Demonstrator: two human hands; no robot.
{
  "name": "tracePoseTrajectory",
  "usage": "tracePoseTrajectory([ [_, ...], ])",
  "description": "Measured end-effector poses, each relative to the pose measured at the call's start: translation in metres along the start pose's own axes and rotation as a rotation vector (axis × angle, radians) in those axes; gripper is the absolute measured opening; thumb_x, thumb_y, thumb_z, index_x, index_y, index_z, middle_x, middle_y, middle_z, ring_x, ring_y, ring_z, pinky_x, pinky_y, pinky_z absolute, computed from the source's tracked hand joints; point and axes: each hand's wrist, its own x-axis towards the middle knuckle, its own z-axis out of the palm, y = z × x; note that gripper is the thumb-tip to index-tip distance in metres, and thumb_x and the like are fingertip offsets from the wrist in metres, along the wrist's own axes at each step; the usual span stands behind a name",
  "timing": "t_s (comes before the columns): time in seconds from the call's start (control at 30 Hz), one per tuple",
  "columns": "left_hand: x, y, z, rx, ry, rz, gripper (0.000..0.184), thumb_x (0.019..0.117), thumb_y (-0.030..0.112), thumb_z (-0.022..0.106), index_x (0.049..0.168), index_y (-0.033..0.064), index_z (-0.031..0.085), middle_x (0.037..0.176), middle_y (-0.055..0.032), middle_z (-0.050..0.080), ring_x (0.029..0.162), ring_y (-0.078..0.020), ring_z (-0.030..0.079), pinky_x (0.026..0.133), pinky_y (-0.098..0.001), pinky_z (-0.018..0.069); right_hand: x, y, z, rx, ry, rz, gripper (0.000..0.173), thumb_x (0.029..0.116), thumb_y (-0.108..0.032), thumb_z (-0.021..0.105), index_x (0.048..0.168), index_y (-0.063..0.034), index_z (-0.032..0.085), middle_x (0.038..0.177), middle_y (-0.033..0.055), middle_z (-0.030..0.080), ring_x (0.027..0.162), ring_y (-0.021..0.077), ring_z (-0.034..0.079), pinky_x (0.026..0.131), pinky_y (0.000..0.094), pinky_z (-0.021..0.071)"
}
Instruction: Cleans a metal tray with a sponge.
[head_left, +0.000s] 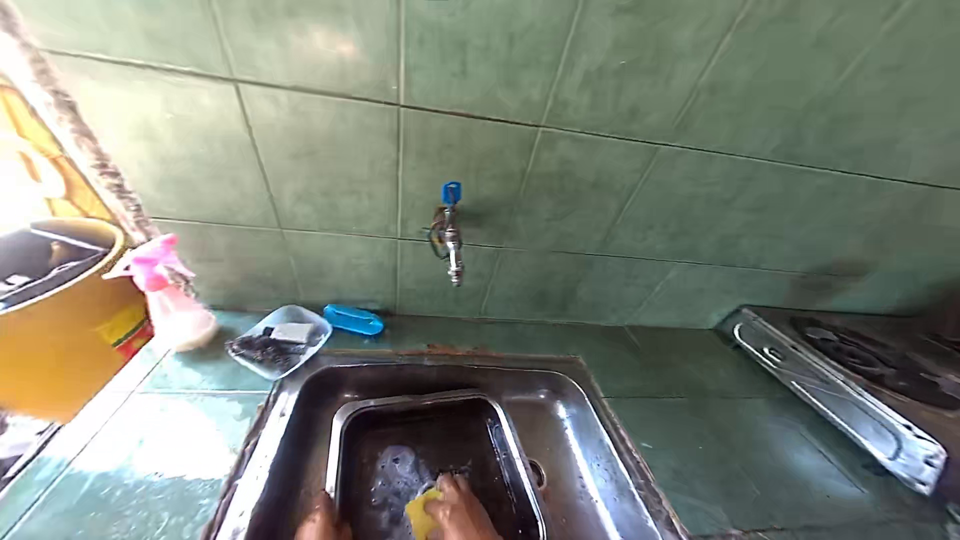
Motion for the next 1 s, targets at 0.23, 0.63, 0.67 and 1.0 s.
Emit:
tracePoseTrajectory([
  [0.23,0.003,0.001,0.002,-0.048,-0.025,-0.009,0.051,0.0990,0.013,0.061,0.143,-0.0063,0.044,0.128,-0.0280,0.064,0.120,-0.0419,0.064,0.102,-0.0567,0.0505,0.056,-0.072,0.019,0.010,0.036,-0.122,0.033,0.0947,-0.013,0.067,0.126,-0.0034,0.070,0.153,0.0263,0.044,0.145,0.0451,0.038,0.116,0.0565,0.0378],
  [0.63,0.004,0.009,0.000,-0.054,-0.112,-0.049,0.056,0.1010,0.011,0.055,0.150,-0.0001,0.032,0.127,-0.0260,0.065,0.118,-0.0388,0.066,0.100,-0.0540,0.0528,0.040,-0.017,-0.005,-0.139,0.122,0.285,0.050,0.0950,-0.023,0.065,0.143,-0.0115,0.059,0.153,0.0233,0.044,0.142,0.0465,0.040,0.103,0.0639,0.0471],
  [0.67,0.005,0.009,0.001,-0.053,-0.106,-0.044,0.055,0.1015,0.012,0.054,0.150,-0.0001,0.032,0.127,-0.0255,0.065,0.119,-0.0382,0.066,0.100,-0.0534,0.0528,0.037,-0.033,0.004,-0.144,0.083,0.223,0.049,0.0958,-0.025,0.064,0.143,-0.0114,0.059,0.153,0.0234,0.045,0.142,0.0464,0.041,0.103,0.0634,0.0472],
  [1.0,0.017,-0.002,-0.001,-0.201,-0.125,-0.043,0.054,0.0875,0.014,0.073,0.136,-0.0005,0.052,0.122,-0.0232,0.066,0.115,-0.0361,0.065,0.099,-0.0545,0.0515,-0.021,-0.037,0.007,-0.088,-0.293,0.147,0.069,0.0955,-0.067,0.054,0.127,-0.0064,0.067,0.142,0.0252,0.053,0.135,0.0439,0.048,0.105,0.0632,0.0433],
])
